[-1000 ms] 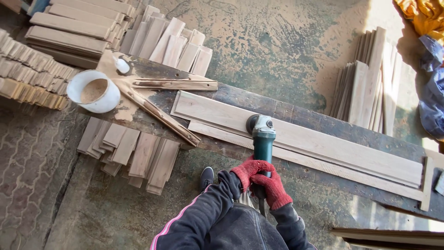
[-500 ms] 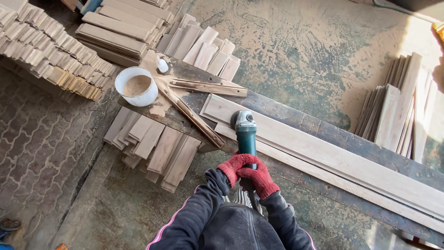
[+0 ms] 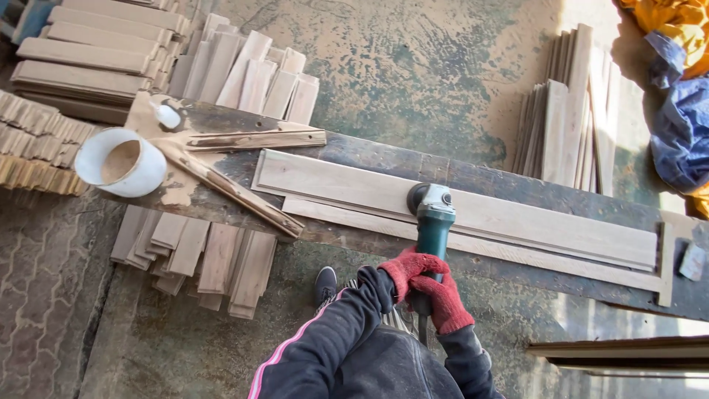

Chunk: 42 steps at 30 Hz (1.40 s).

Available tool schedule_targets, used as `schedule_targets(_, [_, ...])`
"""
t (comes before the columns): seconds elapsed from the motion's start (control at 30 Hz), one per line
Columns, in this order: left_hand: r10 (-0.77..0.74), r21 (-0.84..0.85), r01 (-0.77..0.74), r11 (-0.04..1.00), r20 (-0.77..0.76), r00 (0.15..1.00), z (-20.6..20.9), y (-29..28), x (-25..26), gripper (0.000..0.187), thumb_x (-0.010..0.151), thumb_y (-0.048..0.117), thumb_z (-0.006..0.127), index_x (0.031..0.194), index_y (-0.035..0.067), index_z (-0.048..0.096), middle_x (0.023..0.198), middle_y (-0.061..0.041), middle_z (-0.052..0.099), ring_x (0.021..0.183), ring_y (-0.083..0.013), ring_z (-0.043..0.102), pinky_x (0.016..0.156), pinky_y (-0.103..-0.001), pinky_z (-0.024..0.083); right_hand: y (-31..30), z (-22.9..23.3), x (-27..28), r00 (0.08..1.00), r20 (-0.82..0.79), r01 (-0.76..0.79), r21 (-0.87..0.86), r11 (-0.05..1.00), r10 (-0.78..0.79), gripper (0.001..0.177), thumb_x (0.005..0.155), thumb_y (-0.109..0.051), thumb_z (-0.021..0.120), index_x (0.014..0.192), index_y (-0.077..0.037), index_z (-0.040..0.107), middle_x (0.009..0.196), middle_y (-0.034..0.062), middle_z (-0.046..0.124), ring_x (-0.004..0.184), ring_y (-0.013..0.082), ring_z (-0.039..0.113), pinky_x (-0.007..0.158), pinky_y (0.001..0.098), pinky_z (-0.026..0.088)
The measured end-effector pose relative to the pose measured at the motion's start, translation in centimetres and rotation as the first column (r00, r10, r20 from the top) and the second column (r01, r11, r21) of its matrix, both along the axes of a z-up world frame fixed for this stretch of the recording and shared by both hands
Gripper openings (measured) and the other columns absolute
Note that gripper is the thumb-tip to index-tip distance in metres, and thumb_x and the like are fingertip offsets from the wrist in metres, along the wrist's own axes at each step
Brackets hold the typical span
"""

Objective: Sanding the surface of a wooden board using a power sander.

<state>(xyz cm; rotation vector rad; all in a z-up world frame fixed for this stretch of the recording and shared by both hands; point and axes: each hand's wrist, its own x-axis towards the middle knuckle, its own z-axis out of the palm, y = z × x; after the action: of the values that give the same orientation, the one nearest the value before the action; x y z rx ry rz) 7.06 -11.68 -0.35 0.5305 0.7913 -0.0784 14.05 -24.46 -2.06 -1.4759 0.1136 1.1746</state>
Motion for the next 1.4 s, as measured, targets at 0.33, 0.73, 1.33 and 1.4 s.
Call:
schedule_targets(0.33, [-0.191, 0.061, 0.196, 0.979, -0.073, 0.979, -0.3, -2.0, 4.2, 0.055, 0.067, 0.021, 0.081, 0.119, 0.007, 0.068, 0.107, -0.015, 0.07, 0.094, -0.0287, 0.066, 0.082, -0.045, 0.054, -3.5, -0.8, 2.9, 0.997, -0.046, 0.065, -0.006, 0.998, -0.065, 0.052, 0.079, 0.0, 0.071, 0.129, 0.005, 0.058, 0.094, 0.0287, 0.068, 0.07, 0.0395, 0.066, 0.053, 0.0462, 0.056])
schedule_targets(0.73, [0.048, -0.001, -0.049, 0.999, -0.024, 0.999, 0.3, -0.4, -1.8, 0.055, 0.074, 0.016, 0.077, 0.126, 0.006, 0.062, 0.101, -0.017, 0.069, 0.077, -0.0281, 0.066, 0.055, -0.038, 0.056, -0.6, -0.3, -0.2, 0.993, -0.068, -0.088, 0.066, 0.994, 0.093, 0.047, 0.075, 0.009, 0.074, 0.119, 0.005, 0.061, 0.087, 0.0264, 0.067, 0.06, 0.0342, 0.064, 0.047, 0.0406, 0.054])
schedule_targets(1.33, [0.375, -0.078, -0.396, 0.915, -0.199, 0.905, -6.0, -0.1, -2.4, 0.053, 0.069, -0.005, 0.082, 0.119, 0.002, 0.067, 0.084, -0.025, 0.066, 0.067, -0.0426, 0.077, 0.06, -0.042, 0.066, 5.0, 4.0, -2.1, 0.967, 0.042, -0.249, -0.016, 0.968, 0.25, 0.028, 0.061, 0.001, 0.086, 0.087, 0.004, 0.073, 0.062, 0.0293, 0.063, 0.043, 0.0382, 0.066, 0.033, 0.0473, 0.057])
schedule_targets(1.4, [0.336, -0.07, -0.354, 0.933, -0.193, 0.922, -6.0, -0.3, -1.9, 0.057, 0.068, -0.003, 0.084, 0.122, 0.004, 0.066, 0.085, -0.023, 0.066, 0.067, -0.042, 0.077, 0.063, -0.043, 0.066, 4.5, 3.9, -1.4, 0.972, 0.04, -0.233, -0.02, 0.972, 0.234, 0.029, 0.061, 0.0, 0.086, 0.087, 0.003, 0.074, 0.063, 0.0291, 0.063, 0.043, 0.038, 0.066, 0.034, 0.0476, 0.058])
